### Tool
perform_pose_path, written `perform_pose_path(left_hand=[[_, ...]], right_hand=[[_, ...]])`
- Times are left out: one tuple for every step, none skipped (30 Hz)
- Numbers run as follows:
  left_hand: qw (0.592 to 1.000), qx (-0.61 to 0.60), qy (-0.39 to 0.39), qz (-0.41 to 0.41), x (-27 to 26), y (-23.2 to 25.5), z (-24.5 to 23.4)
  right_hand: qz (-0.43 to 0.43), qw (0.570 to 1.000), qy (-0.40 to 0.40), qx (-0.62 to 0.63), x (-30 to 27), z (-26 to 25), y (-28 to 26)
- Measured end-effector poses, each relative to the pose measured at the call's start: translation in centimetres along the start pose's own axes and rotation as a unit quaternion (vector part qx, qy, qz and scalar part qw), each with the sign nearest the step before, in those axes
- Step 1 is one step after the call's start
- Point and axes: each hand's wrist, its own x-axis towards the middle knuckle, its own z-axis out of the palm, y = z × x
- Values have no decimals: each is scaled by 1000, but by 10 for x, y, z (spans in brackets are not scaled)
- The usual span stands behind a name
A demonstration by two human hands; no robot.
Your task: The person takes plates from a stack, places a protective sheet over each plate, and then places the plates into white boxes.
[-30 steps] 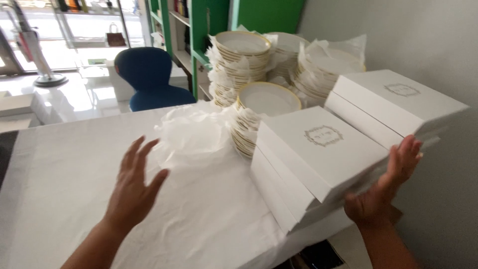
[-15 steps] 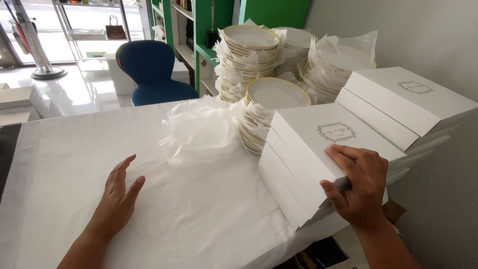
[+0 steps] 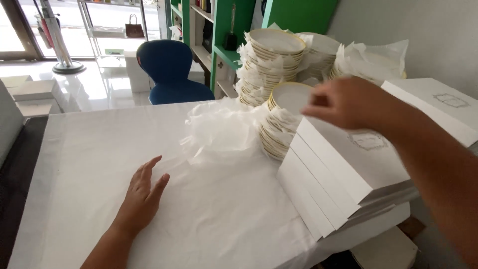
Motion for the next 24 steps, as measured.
perform_pose_path(left_hand=[[1000,-4,1,-1,1,-2,0],[1000,-9,1,-3,2,-4,0],[1000,-10,2,-4,0,-3,0],[1000,-4,-1,-10,-1,-1,-1],[1000,2,-4,-17,-1,1,-3],[1000,3,-6,-15,-1,0,-2],[1000,11,-8,-19,0,-1,-2],[1000,16,-9,-25,1,-2,-2],[1000,16,-9,-25,1,-3,-2],[1000,18,-11,-22,1,-4,-2],[1000,20,-14,-19,1,-5,-1],[999,20,-16,-22,1,-6,0],[999,24,-16,-17,1,-6,1],[999,28,-14,-10,2,-6,0],[999,27,-13,-12,2,-6,0],[999,36,-16,-15,2,-7,1],[999,44,-18,-18,2,-6,1],[999,44,-16,-16,2,-5,1],[999,44,-17,-24,3,-3,1],[998,44,-19,-34,1,-3,1],[998,44,-18,-34,3,-3,2],[998,49,-18,-30,3,-4,2],[998,55,-18,-25,3,-5,2],[998,53,-16,-25,5,-8,4]], right_hand=[[-36,999,-16,-6,29,5,-3],[-73,997,-33,-11,57,10,-7],[-75,997,-33,-12,74,16,-16],[-48,996,-56,-43,90,24,-25],[-22,994,-79,-75,106,30,-33],[-20,994,-79,-73,125,45,-30],[-25,989,-103,-107,144,60,-28],[-33,981,-126,-142,165,74,-27],[-34,981,-127,-142,168,82,-28],[0,985,-121,-120,173,89,-29],[34,988,-115,-99,177,96,-30],[33,988,-118,-99,175,96,-30],[36,990,-106,-81,173,95,-29],[37,993,-92,-63,172,93,-29],[36,993,-92,-63,176,95,-25],[34,996,-69,-34,178,98,-20],[33,998,-45,-5,180,101,-15],[32,999,-42,-5,179,96,-17],[37,997,-47,-42,177,92,-18],[41,995,-55,-78,175,89,-21],[40,995,-55,-79,163,79,-25],[41,996,-60,-47,151,69,-30],[42,997,-65,-15,139,58,-35],[41,997,-64,-16,138,63,-35]])
